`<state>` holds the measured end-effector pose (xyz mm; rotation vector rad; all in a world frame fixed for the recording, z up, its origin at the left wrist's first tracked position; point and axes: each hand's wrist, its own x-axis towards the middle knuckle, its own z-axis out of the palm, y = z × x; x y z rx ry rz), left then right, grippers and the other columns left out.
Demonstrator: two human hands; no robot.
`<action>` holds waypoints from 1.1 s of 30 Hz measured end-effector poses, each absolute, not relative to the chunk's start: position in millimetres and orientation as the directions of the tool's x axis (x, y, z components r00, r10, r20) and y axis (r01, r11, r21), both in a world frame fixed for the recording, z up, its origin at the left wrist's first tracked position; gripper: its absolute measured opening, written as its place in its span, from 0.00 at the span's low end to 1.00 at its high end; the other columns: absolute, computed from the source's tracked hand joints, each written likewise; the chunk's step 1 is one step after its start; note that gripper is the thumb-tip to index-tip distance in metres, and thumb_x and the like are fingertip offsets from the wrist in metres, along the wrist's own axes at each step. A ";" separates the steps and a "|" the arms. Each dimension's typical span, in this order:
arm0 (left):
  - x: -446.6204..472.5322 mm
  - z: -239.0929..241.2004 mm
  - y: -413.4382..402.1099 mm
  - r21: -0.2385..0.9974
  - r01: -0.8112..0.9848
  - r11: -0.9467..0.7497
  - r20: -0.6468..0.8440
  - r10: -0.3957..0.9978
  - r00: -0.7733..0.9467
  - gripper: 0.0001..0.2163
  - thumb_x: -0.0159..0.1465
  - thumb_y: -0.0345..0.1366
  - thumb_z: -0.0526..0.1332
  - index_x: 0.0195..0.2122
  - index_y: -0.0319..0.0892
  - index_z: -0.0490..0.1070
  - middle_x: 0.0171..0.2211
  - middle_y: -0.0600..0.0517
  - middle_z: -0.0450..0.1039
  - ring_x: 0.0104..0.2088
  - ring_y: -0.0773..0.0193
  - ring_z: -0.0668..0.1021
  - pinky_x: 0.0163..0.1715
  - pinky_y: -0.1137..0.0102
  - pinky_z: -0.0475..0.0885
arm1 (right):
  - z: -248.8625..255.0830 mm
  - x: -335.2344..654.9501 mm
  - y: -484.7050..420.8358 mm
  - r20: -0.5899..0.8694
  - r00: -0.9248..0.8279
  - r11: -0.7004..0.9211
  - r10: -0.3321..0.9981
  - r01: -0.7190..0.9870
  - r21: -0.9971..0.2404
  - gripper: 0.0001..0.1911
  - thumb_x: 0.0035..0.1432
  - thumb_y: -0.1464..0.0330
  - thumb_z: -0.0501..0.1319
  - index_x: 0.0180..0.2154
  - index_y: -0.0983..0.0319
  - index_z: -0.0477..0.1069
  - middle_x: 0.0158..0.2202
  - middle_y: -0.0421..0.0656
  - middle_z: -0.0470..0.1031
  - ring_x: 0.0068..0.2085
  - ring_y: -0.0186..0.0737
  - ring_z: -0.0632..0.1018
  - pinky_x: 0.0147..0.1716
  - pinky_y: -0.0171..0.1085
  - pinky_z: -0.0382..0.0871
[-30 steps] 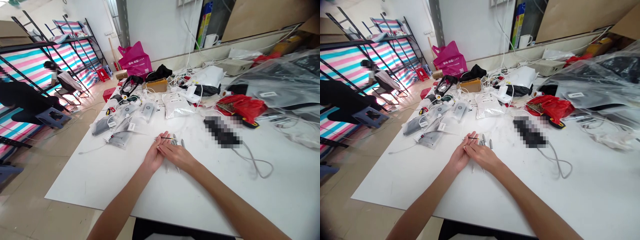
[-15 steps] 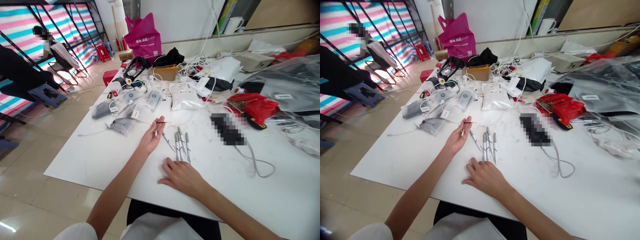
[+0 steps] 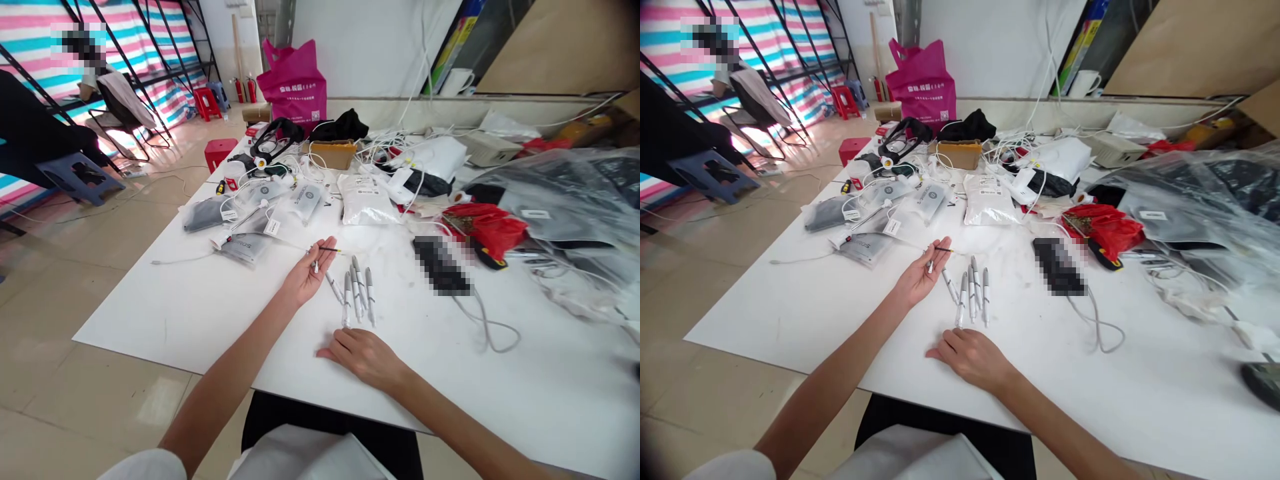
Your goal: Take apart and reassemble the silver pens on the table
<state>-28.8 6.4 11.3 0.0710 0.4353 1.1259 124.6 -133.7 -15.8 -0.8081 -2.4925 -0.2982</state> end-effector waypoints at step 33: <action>-17.9 17.0 -2.1 0.422 -0.787 0.450 -0.389 0.874 0.291 0.06 0.72 0.29 0.60 0.46 0.36 0.75 0.62 0.41 0.74 0.63 0.58 0.76 0.64 0.66 0.72 | 12.0 163.3 -56.7 -0.110 0.047 -0.104 0.993 -0.113 -0.988 0.23 0.66 0.47 0.61 0.30 0.58 0.63 0.22 0.31 0.47 0.21 0.30 0.51 0.17 0.32 0.47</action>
